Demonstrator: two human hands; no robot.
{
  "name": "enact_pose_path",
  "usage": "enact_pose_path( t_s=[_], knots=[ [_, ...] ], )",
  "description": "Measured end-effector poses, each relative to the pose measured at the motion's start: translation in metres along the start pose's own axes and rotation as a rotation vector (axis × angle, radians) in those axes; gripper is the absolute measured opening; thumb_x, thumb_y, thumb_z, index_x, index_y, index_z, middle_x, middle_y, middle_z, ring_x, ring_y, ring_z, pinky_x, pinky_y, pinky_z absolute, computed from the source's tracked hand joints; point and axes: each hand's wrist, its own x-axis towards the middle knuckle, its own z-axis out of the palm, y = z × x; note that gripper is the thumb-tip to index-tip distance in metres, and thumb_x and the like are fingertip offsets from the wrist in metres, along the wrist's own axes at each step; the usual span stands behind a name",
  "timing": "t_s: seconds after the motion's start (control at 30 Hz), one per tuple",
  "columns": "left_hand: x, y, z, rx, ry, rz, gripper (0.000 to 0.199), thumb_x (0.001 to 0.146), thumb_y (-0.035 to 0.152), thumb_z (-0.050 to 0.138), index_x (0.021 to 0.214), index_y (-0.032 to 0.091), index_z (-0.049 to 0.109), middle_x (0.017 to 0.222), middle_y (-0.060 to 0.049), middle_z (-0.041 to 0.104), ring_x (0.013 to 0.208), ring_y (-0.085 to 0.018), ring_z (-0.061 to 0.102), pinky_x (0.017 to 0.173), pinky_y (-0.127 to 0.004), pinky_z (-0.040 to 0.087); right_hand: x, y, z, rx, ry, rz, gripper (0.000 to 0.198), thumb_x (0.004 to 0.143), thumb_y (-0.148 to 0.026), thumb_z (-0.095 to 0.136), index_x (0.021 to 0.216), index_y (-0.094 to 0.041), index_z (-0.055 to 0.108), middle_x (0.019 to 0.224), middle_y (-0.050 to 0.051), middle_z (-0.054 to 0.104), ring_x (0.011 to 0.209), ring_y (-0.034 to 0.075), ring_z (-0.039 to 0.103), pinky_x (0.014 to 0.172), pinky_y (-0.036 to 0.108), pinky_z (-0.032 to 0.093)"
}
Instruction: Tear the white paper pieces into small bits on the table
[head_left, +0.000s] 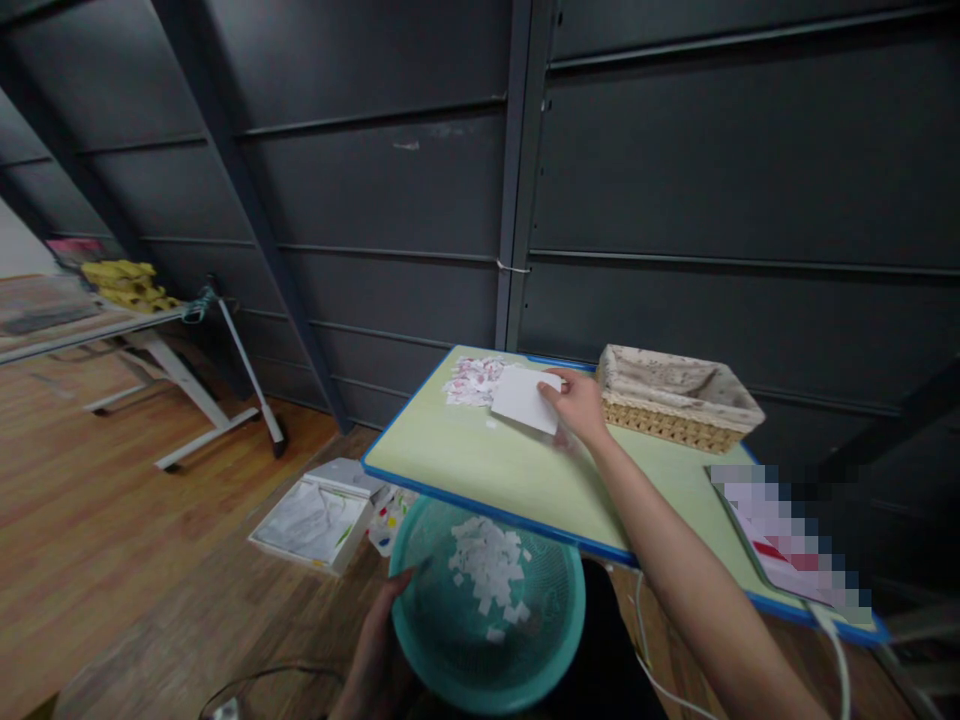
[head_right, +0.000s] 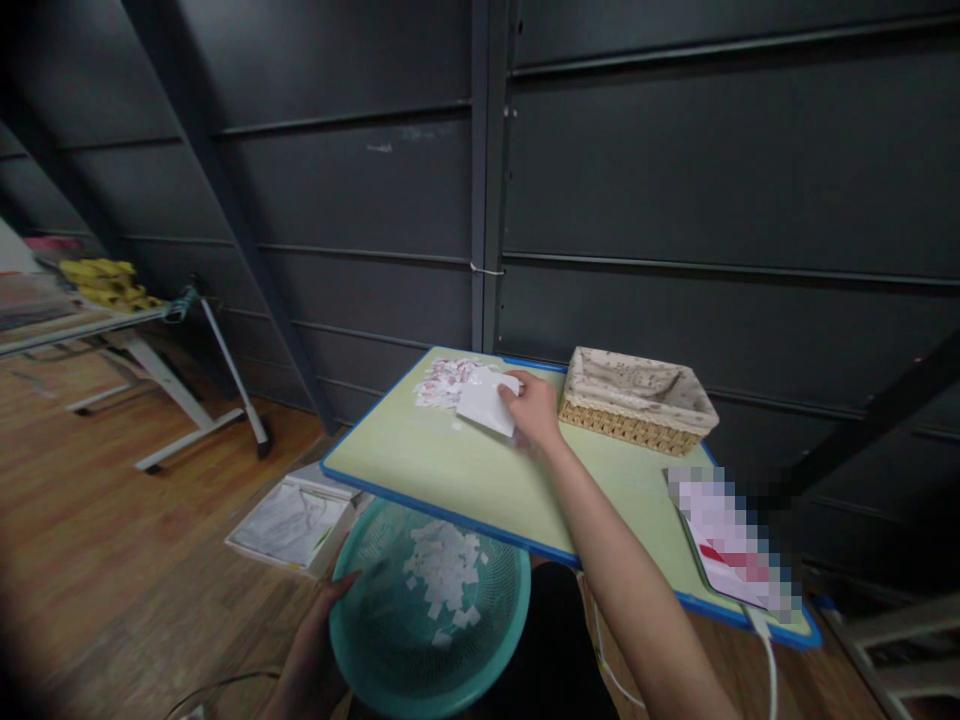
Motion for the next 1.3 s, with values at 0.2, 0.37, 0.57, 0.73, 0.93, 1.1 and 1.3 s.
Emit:
enact_pose_path(
  t_s=[0.2,0.37,0.57,0.73,0.93,1.1,1.3],
  knots=[
    [-0.003,0.003,0.003,0.006,0.039,-0.037,0.044,0.075,0.013,0.063,0.119,0.007,0.061,0.065,-0.006,0.079,0.092,-0.032,0.072,0.093,-0.048,0.052,-0.005,-0.003,0.008,-0.088,-0.104,-0.024,0.034,0.076,-0.027,0.056,0.104,-0.014,0.071,0.089,0.010,0.074,0.077,0.021,0.066,0.073,0.031,0.048],
    [-0.004,0.006,0.007,0.032,0.035,-0.003,0.011,0.075,0.014,0.064,0.080,0.012,0.073,0.060,-0.005,0.077,0.085,-0.030,0.073,0.090,-0.043,0.054,-0.005,-0.007,0.000,0.053,-0.327,-0.052,0.033,0.071,-0.028,0.061,0.097,-0.012,0.073,0.087,0.008,0.073,0.070,0.018,0.062,0.064,0.027,0.046],
    [-0.006,0.006,0.009,0.056,0.048,0.057,0.012,0.075,0.015,0.063,0.068,0.012,0.072,0.059,-0.006,0.076,0.068,-0.026,0.074,0.086,-0.041,0.055,-0.016,-0.019,0.001,0.420,-0.781,0.063,0.033,0.064,-0.034,0.070,0.088,-0.011,0.070,0.066,0.002,0.066,0.053,0.012,0.056,0.047,0.021,0.038],
    [-0.005,0.006,0.009,0.014,0.034,0.040,0.012,0.075,0.015,0.063,0.078,0.010,0.073,0.072,-0.010,0.080,0.088,-0.030,0.073,0.090,-0.043,0.053,-0.012,-0.014,0.001,0.610,-0.666,0.178,0.045,0.056,-0.039,0.077,0.090,-0.013,0.068,0.068,0.003,0.067,0.054,0.014,0.057,0.047,0.022,0.040],
    [0.001,0.004,0.002,-0.006,0.031,0.019,0.039,0.076,0.015,0.062,0.114,0.003,0.061,0.081,-0.013,0.080,0.091,-0.031,0.072,0.092,-0.046,0.051,0.015,0.017,-0.015,0.293,-0.128,0.066,0.036,0.063,-0.040,0.068,0.087,-0.014,0.068,0.076,0.006,0.068,0.060,0.016,0.056,0.053,0.026,0.040],
    [-0.003,0.007,0.004,-0.011,0.062,0.014,0.054,0.079,0.015,0.058,0.129,-0.003,0.047,0.077,-0.014,0.080,0.092,-0.032,0.072,0.093,-0.047,0.050,0.020,0.030,-0.018,0.084,-0.080,-0.014,0.027,0.067,-0.037,0.062,0.081,-0.015,0.069,0.072,0.005,0.068,0.061,0.017,0.056,0.056,0.027,0.039],
    [-0.004,0.007,0.003,-0.013,0.038,-0.019,0.059,0.078,0.019,0.062,0.133,0.003,0.047,0.084,-0.013,0.080,0.100,-0.033,0.069,0.097,-0.050,0.048,0.012,0.024,-0.010,0.074,-0.262,-0.120,0.028,0.072,-0.036,0.057,0.082,-0.014,0.070,0.069,0.003,0.066,0.058,0.016,0.053,0.052,0.025,0.036]
  ],
)
